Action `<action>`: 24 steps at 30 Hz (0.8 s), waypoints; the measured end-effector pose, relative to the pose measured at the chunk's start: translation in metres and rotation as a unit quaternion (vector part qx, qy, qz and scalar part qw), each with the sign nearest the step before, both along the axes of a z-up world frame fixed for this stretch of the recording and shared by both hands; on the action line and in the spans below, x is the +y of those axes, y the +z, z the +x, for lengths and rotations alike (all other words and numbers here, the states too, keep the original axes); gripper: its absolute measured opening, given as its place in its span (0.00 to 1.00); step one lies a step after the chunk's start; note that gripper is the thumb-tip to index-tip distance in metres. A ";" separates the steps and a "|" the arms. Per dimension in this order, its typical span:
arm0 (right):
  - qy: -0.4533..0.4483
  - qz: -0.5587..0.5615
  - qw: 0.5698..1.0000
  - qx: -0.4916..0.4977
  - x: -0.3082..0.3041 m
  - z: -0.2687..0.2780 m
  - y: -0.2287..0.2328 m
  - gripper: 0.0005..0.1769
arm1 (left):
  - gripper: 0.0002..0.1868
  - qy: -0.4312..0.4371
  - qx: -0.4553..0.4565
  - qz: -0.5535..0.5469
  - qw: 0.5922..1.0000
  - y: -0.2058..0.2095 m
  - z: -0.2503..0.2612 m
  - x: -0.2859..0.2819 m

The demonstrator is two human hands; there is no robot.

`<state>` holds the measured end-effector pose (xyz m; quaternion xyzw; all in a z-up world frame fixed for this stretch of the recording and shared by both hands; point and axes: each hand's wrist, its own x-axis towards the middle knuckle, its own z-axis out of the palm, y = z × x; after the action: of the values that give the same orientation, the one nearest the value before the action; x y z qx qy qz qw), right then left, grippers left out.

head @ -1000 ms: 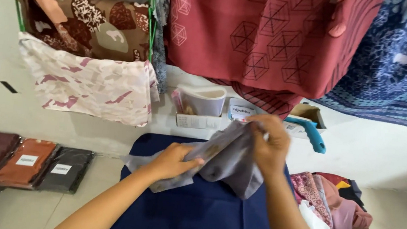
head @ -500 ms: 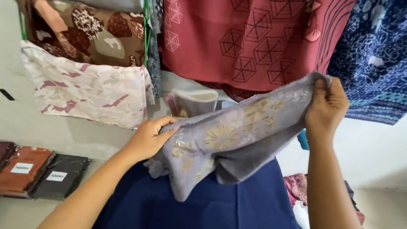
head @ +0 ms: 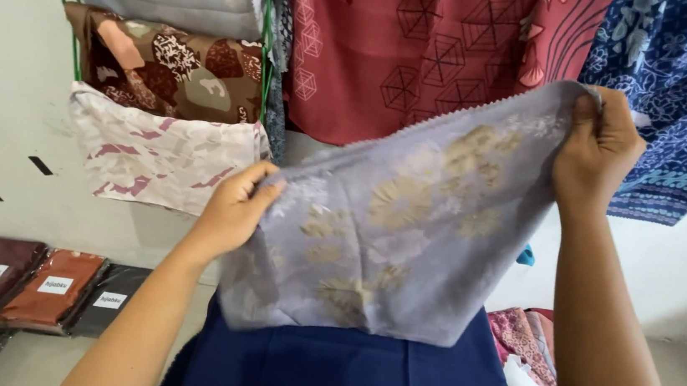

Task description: Cleaning a light grey hijab by unfolding it, smoothing it out on a mat, and using a lint roller to remove lint and debris.

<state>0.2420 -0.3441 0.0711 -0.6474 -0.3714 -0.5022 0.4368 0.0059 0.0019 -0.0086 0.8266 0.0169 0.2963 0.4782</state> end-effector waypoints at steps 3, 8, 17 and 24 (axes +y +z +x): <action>-0.032 -0.002 0.999 0.005 -0.010 0.023 -0.004 0.04 | 0.24 -0.011 0.110 0.073 0.991 0.010 -0.008 0.004; -0.037 -0.013 0.999 0.004 -0.031 0.047 -0.003 0.04 | 0.15 0.138 0.133 0.298 0.935 -0.007 -0.003 0.028; -0.075 -0.012 0.997 -0.027 -0.065 0.085 -0.015 0.04 | 0.14 0.071 0.008 0.028 0.997 -0.005 0.004 0.052; -0.124 -0.029 0.991 -0.033 -0.100 0.101 -0.031 0.07 | 0.34 -0.172 0.011 0.016 0.985 0.022 -0.028 0.041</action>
<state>0.3425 -0.4439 0.0404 -0.6843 -0.3164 -0.5624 0.3397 -0.0221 0.0427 0.0133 0.8283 -0.1247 0.2006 0.5081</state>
